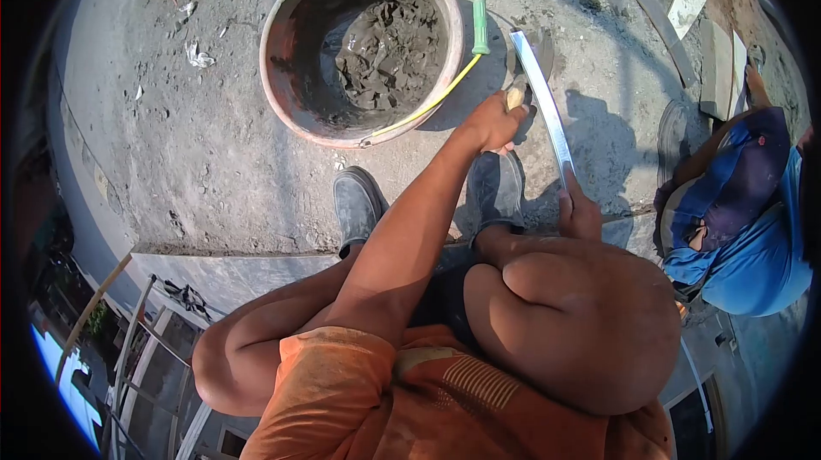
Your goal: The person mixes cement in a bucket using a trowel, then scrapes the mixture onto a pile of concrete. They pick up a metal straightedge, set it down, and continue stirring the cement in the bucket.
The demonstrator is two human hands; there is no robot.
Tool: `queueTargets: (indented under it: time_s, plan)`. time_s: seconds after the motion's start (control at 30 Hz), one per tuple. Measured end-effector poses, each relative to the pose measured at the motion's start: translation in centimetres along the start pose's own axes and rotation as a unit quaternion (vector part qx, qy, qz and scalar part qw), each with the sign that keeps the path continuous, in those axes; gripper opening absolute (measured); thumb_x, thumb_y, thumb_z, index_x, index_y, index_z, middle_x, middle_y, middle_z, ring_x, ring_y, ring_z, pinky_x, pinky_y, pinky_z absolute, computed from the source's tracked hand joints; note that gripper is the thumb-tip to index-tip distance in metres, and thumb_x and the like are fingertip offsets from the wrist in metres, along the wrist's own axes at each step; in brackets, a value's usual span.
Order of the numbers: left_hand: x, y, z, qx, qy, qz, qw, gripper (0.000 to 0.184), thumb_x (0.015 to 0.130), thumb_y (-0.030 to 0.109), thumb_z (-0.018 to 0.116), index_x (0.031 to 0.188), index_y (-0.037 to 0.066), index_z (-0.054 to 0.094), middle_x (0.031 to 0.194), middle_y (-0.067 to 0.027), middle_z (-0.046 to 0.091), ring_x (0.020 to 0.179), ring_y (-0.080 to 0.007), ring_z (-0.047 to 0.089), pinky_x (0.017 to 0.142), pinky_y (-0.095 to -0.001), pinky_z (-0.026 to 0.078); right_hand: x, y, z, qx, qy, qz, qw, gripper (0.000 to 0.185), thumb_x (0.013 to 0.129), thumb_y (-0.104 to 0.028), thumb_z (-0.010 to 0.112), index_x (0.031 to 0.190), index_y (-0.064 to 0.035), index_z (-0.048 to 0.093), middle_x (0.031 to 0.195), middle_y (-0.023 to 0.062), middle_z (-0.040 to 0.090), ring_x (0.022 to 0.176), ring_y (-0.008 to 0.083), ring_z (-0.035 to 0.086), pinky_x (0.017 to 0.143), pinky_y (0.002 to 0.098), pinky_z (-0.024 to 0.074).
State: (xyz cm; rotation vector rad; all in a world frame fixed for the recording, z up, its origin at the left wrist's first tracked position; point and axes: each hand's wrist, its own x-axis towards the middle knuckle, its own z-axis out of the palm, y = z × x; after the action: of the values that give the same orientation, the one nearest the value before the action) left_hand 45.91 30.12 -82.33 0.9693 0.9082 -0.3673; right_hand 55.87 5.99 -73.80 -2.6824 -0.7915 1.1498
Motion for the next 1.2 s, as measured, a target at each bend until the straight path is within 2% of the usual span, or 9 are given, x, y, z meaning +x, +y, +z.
queueTargets:
  time_s: [0.07, 0.2, 0.3, 0.43, 0.6, 0.7, 0.77, 0.87, 1.2]
  plan:
    - [-0.5, 0.2, -1.1, 0.021, -0.013, -0.002, 1.0, 0.05, 0.104, 0.033, 0.058, 0.135, -0.006, 0.047, 0.086, -0.0122, 0.061, 0.06, -0.0175, 0.063, 0.05, -0.0324, 0.055, -2.8, 3.2, -0.1, 0.038, -0.019, -0.102, 0.994, 0.051, 0.102, -0.02, 0.056, 0.153, -0.0177, 0.049, 0.086, 0.0271, 0.068, 0.079, 0.0482, 0.067, 0.07, 0.0521, 0.0506]
    - [-0.3, 0.4, -1.5, 0.049, -0.028, 0.018, 0.998, 0.053, 0.104, 0.035, 0.057, 0.136, -0.007, 0.047, 0.085, -0.0129, 0.062, 0.06, -0.0178, 0.063, 0.05, -0.0323, 0.055, -1.4, 4.6, -3.4, -0.072, 0.019, -0.029, 0.997, 0.051, 0.102, -0.021, 0.057, 0.153, -0.0181, 0.049, 0.083, 0.0275, 0.067, 0.078, 0.0487, 0.066, 0.071, 0.0528, 0.0503]
    - [-0.5, 0.5, -2.1, 0.074, -0.03, 0.024, 0.996, 0.054, 0.103, 0.034, 0.057, 0.136, -0.008, 0.047, 0.084, -0.0128, 0.062, 0.059, -0.0183, 0.063, 0.051, -0.0326, 0.055, -2.0, 4.2, -3.4, -0.044, -0.06, -0.118, 0.99, 0.054, 0.101, -0.021, 0.059, 0.154, -0.0211, 0.049, 0.083, 0.0282, 0.067, 0.079, 0.0489, 0.066, 0.071, 0.0531, 0.0502]
    - [-0.3, 1.0, -3.1, 0.113, -0.053, 0.02, 0.992, 0.056, 0.104, 0.036, 0.056, 0.135, -0.01, 0.046, 0.084, -0.0126, 0.061, 0.056, -0.019, 0.062, 0.051, -0.0334, 0.054, -1.4, 2.7, -7.1, -0.113, -0.019, -0.06, 0.992, 0.054, 0.1, -0.019, 0.06, 0.153, -0.0223, 0.05, 0.083, 0.0283, 0.068, 0.08, 0.0484, 0.067, 0.071, 0.0514, 0.051]
    - [-0.4, 1.0, -3.7, 0.186, -0.017, 0.011, 0.982, 0.057, 0.103, 0.04, 0.057, 0.14, -0.002, 0.046, 0.085, -0.0117, 0.061, 0.055, -0.0159, 0.06, 0.049, -0.0327, 0.053, -1.3, 0.9, -11.5, -0.124, -0.088, -0.079, 0.985, 0.051, 0.099, -0.015, 0.059, 0.15, -0.0197, 0.054, 0.082, 0.0294, 0.066, 0.079, 0.0482, 0.066, 0.071, 0.0486, 0.0515]
    - [0.7, 0.3, -3.8, 0.251, -0.007, 0.022, 0.968, 0.056, 0.102, 0.04, 0.057, 0.136, -0.004, 0.048, 0.095, -0.0205, 0.066, 0.067, -0.0264, 0.068, 0.062, -0.0396, 0.057, -1.6, 1.0, -12.2, -0.098, -0.098, -0.079, 0.987, 0.05, 0.1, -0.015, 0.059, 0.149, -0.0193, 0.055, 0.08, 0.0293, 0.065, 0.077, 0.0482, 0.066, 0.07, 0.0484, 0.0508]
    - [0.4, 0.1, -3.5, 0.389, 0.042, 0.088, 0.916, 0.051, 0.102, 0.037, 0.056, 0.129, -0.005, 0.05, 0.106, -0.0303, 0.068, 0.092, -0.0415, 0.071, 0.083, -0.0475, 0.057, -2.2, 0.6, -11.7, -0.101, -0.127, -0.041, 0.986, 0.05, 0.1, -0.016, 0.059, 0.15, -0.0189, 0.054, 0.08, 0.0292, 0.065, 0.077, 0.048, 0.066, 0.07, 0.0485, 0.0509]
    - [0.0, 0.4, -2.8, 0.373, 0.056, 0.065, 0.924, 0.047, 0.102, 0.035, 0.055, 0.125, -0.006, 0.051, 0.116, -0.0361, 0.065, 0.113, -0.0499, 0.063, 0.099, -0.0503, 0.049, -2.4, 0.7, -9.9, -0.109, -0.111, -0.045, 0.987, 0.053, 0.099, -0.018, 0.06, 0.151, -0.0201, 0.052, 0.076, 0.028, 0.064, 0.071, 0.0464, 0.064, 0.069, 0.0472, 0.0503]
    - [0.2, -0.3, -2.0, 0.371, 0.078, 0.074, 0.922, 0.052, 0.102, 0.036, 0.055, 0.13, -0.007, 0.049, 0.119, -0.0355, 0.065, 0.115, -0.0498, 0.063, 0.101, -0.0497, 0.049, -4.9, 1.4, 0.3, 0.05, -0.031, -0.013, 0.998, 0.048, 0.108, -0.033, 0.051, 0.155, -0.0259, 0.048, 0.068, 0.0216, 0.063, 0.057, 0.0272, 0.061, 0.059, 0.0448, 0.0474]
